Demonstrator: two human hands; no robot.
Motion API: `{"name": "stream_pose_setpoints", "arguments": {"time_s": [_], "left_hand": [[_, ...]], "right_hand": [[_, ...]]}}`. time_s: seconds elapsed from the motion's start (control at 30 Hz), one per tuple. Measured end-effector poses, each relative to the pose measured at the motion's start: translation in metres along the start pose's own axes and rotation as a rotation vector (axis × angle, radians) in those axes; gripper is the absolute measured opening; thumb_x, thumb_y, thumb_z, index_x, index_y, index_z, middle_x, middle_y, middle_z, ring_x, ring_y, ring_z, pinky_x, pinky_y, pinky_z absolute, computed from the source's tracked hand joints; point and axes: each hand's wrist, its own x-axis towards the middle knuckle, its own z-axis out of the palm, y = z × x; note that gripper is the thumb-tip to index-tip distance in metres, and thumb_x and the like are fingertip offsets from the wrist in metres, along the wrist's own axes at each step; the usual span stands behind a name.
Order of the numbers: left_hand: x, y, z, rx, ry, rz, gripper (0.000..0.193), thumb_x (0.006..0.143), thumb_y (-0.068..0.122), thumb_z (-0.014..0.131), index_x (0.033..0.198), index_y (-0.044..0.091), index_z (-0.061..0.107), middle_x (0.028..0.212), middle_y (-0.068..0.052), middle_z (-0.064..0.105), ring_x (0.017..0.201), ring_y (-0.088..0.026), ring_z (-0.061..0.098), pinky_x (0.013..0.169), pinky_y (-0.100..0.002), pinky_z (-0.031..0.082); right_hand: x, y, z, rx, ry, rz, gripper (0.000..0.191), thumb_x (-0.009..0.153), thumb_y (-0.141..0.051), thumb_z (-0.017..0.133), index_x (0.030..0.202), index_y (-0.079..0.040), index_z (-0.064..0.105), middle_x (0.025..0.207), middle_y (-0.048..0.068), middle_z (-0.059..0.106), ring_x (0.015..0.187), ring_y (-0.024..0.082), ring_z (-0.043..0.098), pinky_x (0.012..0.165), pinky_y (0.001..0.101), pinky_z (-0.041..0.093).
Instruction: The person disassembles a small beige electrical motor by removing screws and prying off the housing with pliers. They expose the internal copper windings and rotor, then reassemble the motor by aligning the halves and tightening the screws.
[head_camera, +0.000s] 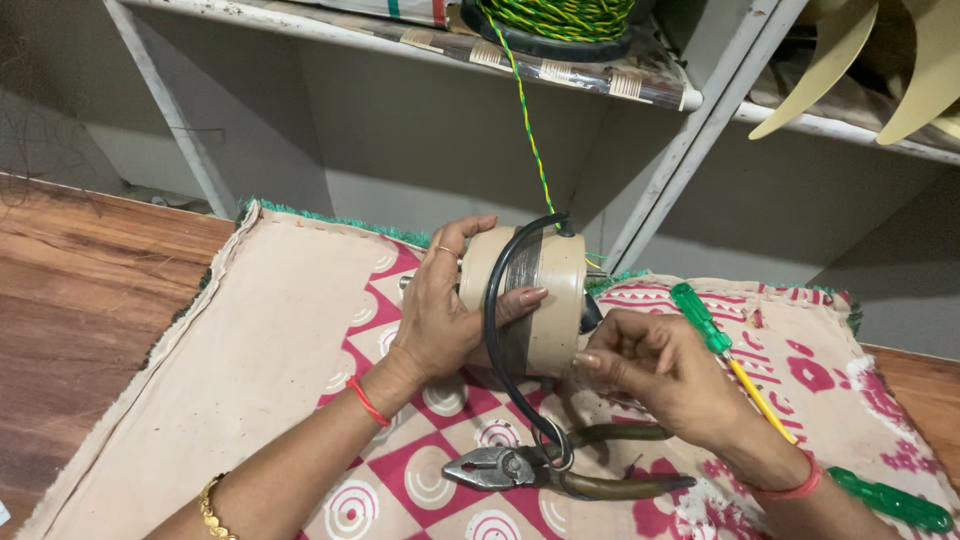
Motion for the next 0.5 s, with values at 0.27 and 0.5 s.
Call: {"name": "stream_pose_setpoints", "arguments": {"time_s": [0.27,0.5], "left_hand": [[-0.0011,-0.0075,0.0012,-0.130,-0.068,-0.089,0.084,0.080,0.046,0.087,0.140,-0.001,0.049,0.136,-0.017,0.057,0.129,-0.029,0.059,0.110,-0.040,0.049],[0.0000,-0.0058,-0.0005,-0.124,-0.086,-0.092,0.085,0.080,0.047,0.086,0.140,0.000,0.049,0.135,-0.017,0.057,0.128,-0.029,0.059,0.109,-0.040,0.050]], "right_hand": [[-0.0009,-0.0108,0.0013,0.030,-0.004,-0.052,0.015,0.082,-0.005,0.077,0.090,0.000,0.066,0.073,0.003,0.073,0.065,0.007,0.064,0.053,0.0243,0.049],[0.0017,-0.0030,-0.0038,0.031,-0.107,0.005,0.040,0.102,-0.027,0.058,0.081,0.002,0.074,0.063,0.005,0.068,0.055,0.008,0.059,0.050,0.0253,0.045]]}}
